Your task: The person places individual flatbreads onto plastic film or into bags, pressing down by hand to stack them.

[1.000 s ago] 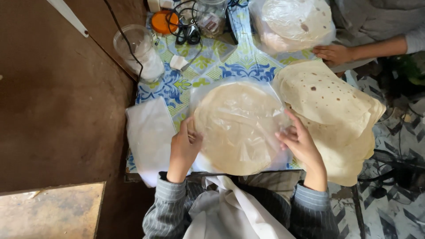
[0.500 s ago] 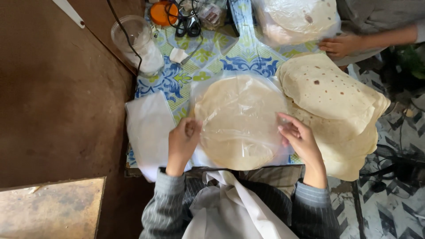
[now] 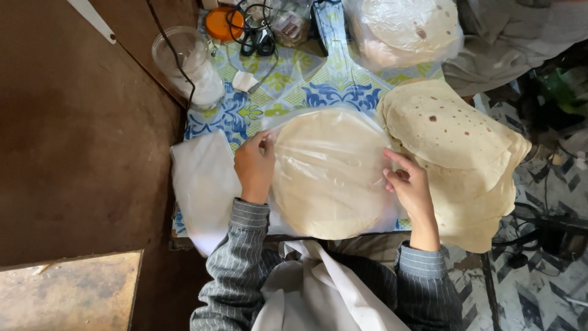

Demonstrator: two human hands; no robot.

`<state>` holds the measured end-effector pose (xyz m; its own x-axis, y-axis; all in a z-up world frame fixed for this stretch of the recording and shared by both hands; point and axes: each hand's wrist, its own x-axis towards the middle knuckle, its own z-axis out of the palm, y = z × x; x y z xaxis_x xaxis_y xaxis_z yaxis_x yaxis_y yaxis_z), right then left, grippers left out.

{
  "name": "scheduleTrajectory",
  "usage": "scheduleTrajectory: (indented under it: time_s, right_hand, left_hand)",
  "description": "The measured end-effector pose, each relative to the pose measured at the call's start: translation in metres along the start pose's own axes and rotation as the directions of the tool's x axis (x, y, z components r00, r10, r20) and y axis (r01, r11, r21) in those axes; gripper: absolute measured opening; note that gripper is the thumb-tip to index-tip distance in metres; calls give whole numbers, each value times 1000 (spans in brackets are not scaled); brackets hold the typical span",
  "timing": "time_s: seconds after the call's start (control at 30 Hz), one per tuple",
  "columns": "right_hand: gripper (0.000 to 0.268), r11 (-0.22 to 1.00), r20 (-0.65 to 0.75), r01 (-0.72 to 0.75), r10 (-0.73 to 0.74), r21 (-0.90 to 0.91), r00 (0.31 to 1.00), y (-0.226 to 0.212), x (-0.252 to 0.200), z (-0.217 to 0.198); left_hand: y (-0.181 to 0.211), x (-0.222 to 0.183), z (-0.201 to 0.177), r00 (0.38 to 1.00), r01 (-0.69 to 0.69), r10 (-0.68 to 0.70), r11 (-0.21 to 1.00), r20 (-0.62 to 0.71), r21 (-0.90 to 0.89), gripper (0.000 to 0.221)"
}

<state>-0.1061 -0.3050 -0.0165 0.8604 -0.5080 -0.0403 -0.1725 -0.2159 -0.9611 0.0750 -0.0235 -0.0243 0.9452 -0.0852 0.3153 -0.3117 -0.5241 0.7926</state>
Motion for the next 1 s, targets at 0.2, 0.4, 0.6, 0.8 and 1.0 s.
scheduleTrajectory:
  time_s: [0.2,0.4,0.6,0.8,1.0]
  right_hand:
    - [49,997,-7,-54,55,54,998,-2,-2,2]
    - [60,987,7,-103,103,121,995,5,-14,-10]
    - [69,995,147,-104,102,6,984,-13,-34,-17]
    - [52,988,144,-132,142,-74,979,4,-52,-28]
    - [45,984,176,-158,170,-82,970,-8,-58,-24]
  left_hand:
    - [2,-7,-14,991,127,-122,986,50,-104,33]
    - [14,-41,-54,851,505,-398,797,342,-330,38]
    - [-10,-83,-69,799,526,-272,748,536,-405,36]
    - [-22,-101,-72,740,598,-302,705,600,-382,38]
    - [4,-97,-81,761,586,-364,741,536,-329,44]
